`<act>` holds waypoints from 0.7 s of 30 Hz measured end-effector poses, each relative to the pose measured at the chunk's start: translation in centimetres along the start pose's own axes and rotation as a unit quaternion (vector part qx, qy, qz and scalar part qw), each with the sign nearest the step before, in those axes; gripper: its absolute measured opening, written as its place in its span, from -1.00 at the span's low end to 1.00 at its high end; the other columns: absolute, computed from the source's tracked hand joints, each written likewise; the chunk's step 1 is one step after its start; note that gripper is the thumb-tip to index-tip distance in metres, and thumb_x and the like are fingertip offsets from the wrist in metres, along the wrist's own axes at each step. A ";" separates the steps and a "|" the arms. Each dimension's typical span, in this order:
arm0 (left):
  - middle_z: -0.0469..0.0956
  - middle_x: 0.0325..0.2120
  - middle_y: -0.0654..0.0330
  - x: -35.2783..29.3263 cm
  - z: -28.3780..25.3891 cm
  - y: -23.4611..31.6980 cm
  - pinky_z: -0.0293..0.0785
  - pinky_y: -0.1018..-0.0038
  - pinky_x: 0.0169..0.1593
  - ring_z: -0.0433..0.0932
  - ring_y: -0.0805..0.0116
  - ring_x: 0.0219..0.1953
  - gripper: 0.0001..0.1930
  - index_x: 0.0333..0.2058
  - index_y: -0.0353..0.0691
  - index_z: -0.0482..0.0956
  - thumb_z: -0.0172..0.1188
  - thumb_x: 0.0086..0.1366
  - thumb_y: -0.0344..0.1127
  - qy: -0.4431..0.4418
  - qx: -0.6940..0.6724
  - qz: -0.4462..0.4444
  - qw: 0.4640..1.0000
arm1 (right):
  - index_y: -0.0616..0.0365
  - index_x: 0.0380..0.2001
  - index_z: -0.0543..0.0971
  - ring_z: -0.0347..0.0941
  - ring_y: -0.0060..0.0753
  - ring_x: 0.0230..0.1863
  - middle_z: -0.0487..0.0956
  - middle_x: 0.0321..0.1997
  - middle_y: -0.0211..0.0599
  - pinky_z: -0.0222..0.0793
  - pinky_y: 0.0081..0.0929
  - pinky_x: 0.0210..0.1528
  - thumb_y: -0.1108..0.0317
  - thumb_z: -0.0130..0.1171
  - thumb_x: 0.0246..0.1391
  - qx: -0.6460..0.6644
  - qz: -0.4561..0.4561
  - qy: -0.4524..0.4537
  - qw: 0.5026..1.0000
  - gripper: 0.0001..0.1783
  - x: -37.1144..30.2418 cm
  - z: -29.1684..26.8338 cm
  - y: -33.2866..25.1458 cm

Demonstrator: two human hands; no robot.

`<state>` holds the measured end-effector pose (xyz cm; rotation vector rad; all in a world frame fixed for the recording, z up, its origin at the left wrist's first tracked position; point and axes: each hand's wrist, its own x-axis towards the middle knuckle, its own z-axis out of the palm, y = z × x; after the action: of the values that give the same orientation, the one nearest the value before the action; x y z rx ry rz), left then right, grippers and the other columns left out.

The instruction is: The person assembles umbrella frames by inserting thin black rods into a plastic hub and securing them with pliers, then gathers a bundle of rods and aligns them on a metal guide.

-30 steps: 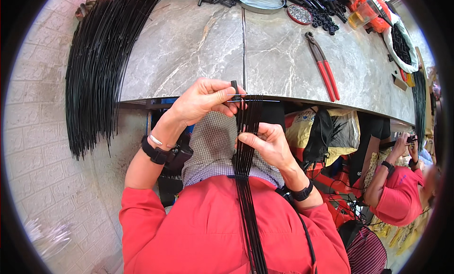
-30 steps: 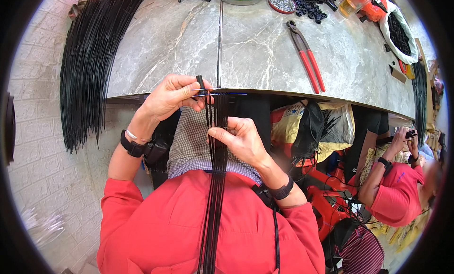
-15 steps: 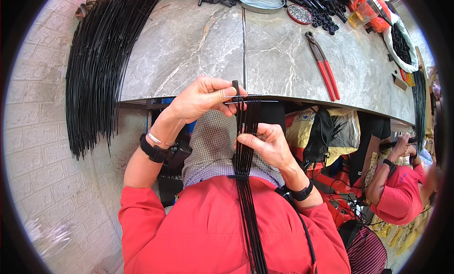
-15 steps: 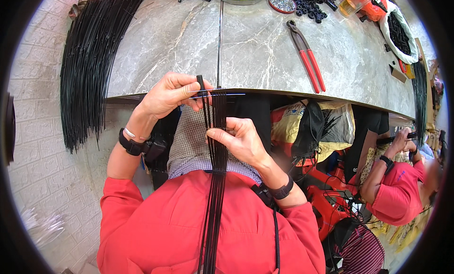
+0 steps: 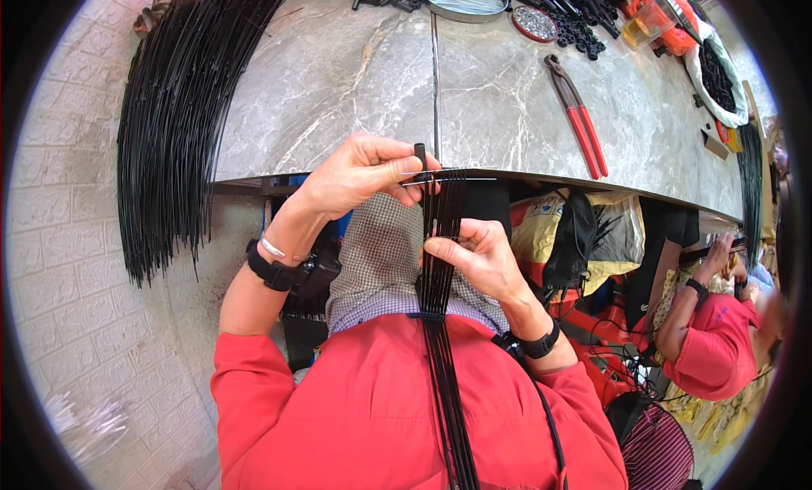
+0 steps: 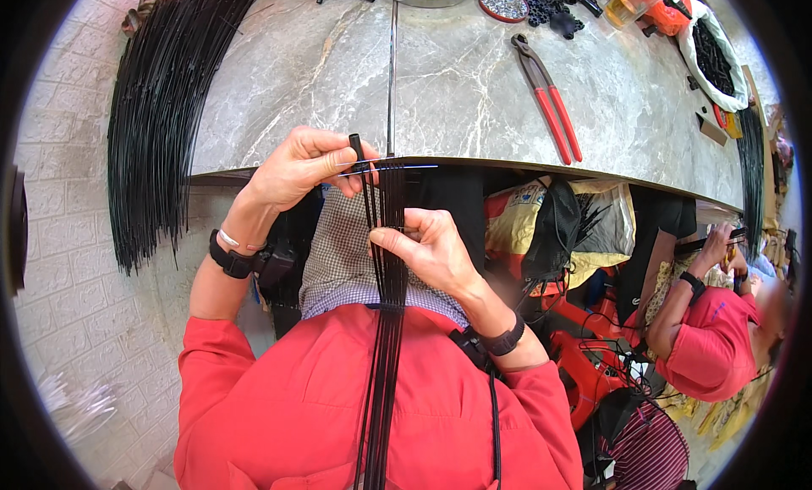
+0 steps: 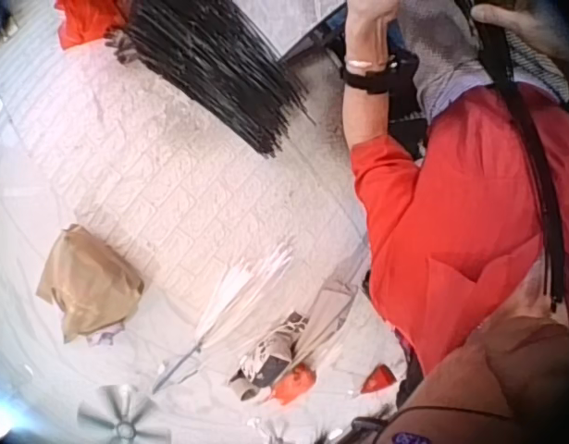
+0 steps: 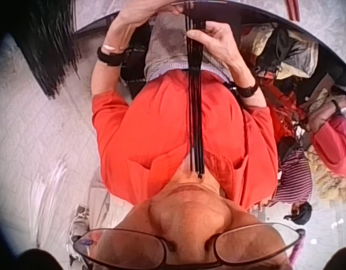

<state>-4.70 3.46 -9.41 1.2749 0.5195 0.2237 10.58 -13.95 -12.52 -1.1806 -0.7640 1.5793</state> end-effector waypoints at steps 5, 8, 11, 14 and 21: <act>0.65 -0.35 0.15 -0.3 0.1 0.7 0.62 0.59 -0.28 0.62 0.53 -0.40 -0.75 -0.13 -0.35 0.62 0.10 0.37 -0.31 0.007 0.032 -0.010 0.999 | 0.32 -0.36 0.61 0.55 -0.56 -0.43 0.63 -0.45 -0.30 0.49 -0.57 -0.34 0.44 0.19 0.15 0.003 0.000 0.006 1.000 -0.87 0.0 0.1 -0.1; 0.65 -0.35 0.15 -0.5 0.2 1.1 0.62 0.59 -0.28 0.63 0.52 -0.39 -0.75 -0.12 -0.37 0.61 0.10 0.37 -0.31 0.007 0.050 -0.019 0.999 | 0.33 -0.36 0.61 0.55 -0.57 -0.43 0.63 -0.45 -0.30 0.49 -0.58 -0.35 0.45 0.19 0.14 0.007 -0.001 0.009 1.000 -0.87 -0.1 0.3 -0.3; 0.65 -0.34 0.12 -0.7 0.4 1.0 0.62 0.58 -0.27 0.64 0.49 -0.38 -0.74 -0.12 -0.38 0.61 0.09 0.37 -0.31 0.003 0.062 -0.003 0.998 | 0.34 -0.33 0.61 0.52 -0.63 -0.42 0.62 -0.44 -0.34 0.47 -0.62 -0.36 0.46 0.21 0.13 0.009 0.001 0.009 1.000 -0.87 -0.1 0.3 -0.3; 0.65 -0.31 0.10 -1.2 0.5 0.9 0.62 0.55 -0.24 0.64 0.46 -0.32 -0.72 -0.11 -0.40 0.60 0.08 0.38 -0.30 0.004 0.052 0.010 0.999 | 0.36 -0.30 0.62 0.48 -0.70 -0.40 0.62 -0.43 -0.39 0.45 -0.66 -0.38 0.48 0.23 0.12 0.002 -0.004 0.014 1.000 -0.86 -0.2 0.6 -0.4; 0.59 -0.15 0.01 -2.2 0.8 0.5 0.56 0.42 -0.03 0.60 0.28 -0.11 -0.69 0.04 -0.43 0.47 0.02 0.39 -0.39 -0.004 -0.053 0.019 0.998 | 0.38 -0.35 0.61 0.47 -0.72 -0.44 0.61 -0.45 -0.40 0.43 -0.68 -0.43 0.47 0.25 0.10 -0.037 -0.022 0.035 0.998 -0.86 -0.5 0.9 -0.3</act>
<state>-6.19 1.97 -8.24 1.1832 0.4711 0.2740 9.83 -14.29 -11.80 -1.2568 -0.8041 1.4765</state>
